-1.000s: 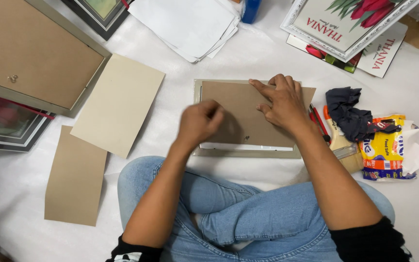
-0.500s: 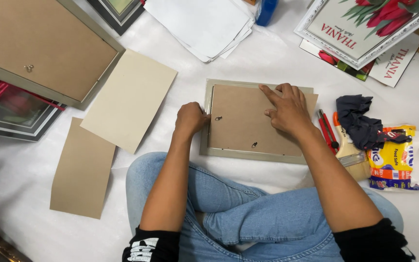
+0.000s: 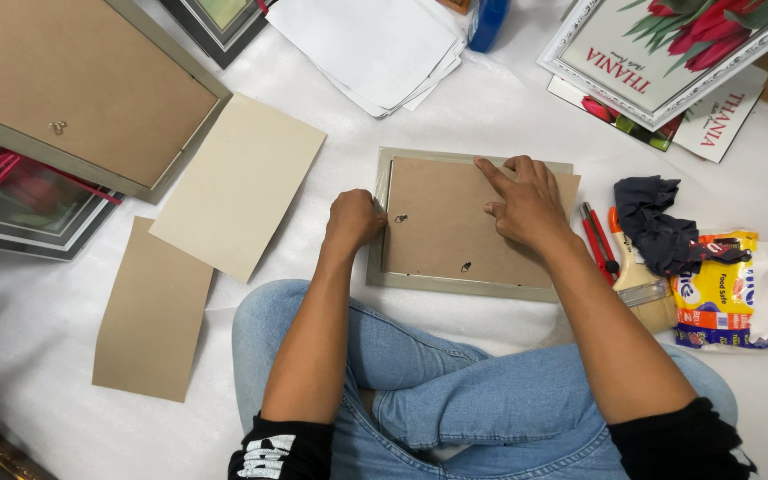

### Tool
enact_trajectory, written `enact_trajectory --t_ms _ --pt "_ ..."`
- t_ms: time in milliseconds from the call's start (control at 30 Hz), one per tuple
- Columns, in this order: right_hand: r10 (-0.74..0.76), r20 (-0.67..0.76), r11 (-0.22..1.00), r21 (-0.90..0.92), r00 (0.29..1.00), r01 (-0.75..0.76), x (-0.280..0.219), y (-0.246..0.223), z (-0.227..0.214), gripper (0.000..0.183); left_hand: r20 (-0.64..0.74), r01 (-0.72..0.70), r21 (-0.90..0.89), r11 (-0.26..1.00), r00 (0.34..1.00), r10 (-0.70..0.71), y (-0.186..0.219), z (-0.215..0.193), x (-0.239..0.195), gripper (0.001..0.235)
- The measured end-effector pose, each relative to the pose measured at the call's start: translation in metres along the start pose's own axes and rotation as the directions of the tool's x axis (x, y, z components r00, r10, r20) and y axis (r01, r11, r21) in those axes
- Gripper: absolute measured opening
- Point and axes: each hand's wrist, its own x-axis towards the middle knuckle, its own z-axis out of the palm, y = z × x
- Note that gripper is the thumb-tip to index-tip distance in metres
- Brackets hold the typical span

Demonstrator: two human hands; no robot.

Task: Assemble a picture frame by cleaning the glass, placing it in the frame, and adding the backing board.

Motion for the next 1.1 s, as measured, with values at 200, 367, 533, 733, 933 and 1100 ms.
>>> enact_trajectory --t_ms 200,367,533,733,933,1100 --pt "0.004 -0.001 1.000 -0.003 1.000 -0.004 -0.002 -0.004 0.001 0.065 0.004 0.078 -0.183 0.980 0.997 -0.078 0.005 -0.020 -0.011 0.040" --pt "-0.037 -0.005 0.999 -0.021 0.999 0.037 -0.001 0.001 0.015 0.062 0.004 0.079 -0.195 0.978 0.997 -0.080 0.016 -0.025 -0.019 0.046" --pt "-0.052 -0.005 0.998 -0.019 0.999 0.052 -0.003 -0.001 0.019 0.061 0.011 0.070 -0.168 0.983 0.998 -0.069 0.014 -0.017 -0.014 0.046" --pt "0.008 0.030 0.993 0.116 1.000 -0.011 -0.014 -0.015 -0.004 0.065 0.007 0.062 -0.124 0.990 0.998 -0.061 0.014 -0.012 -0.012 0.044" --pt "0.441 -0.064 0.896 0.091 0.895 -0.435 -0.008 0.116 0.051 0.046 0.018 0.054 -0.125 0.991 0.998 -0.052 0.005 -0.004 -0.004 0.046" --pt "0.500 -0.036 0.853 0.194 0.865 -0.485 -0.025 0.146 0.072 0.041 0.010 0.032 -0.109 0.994 0.999 -0.031 0.005 -0.006 -0.004 0.042"
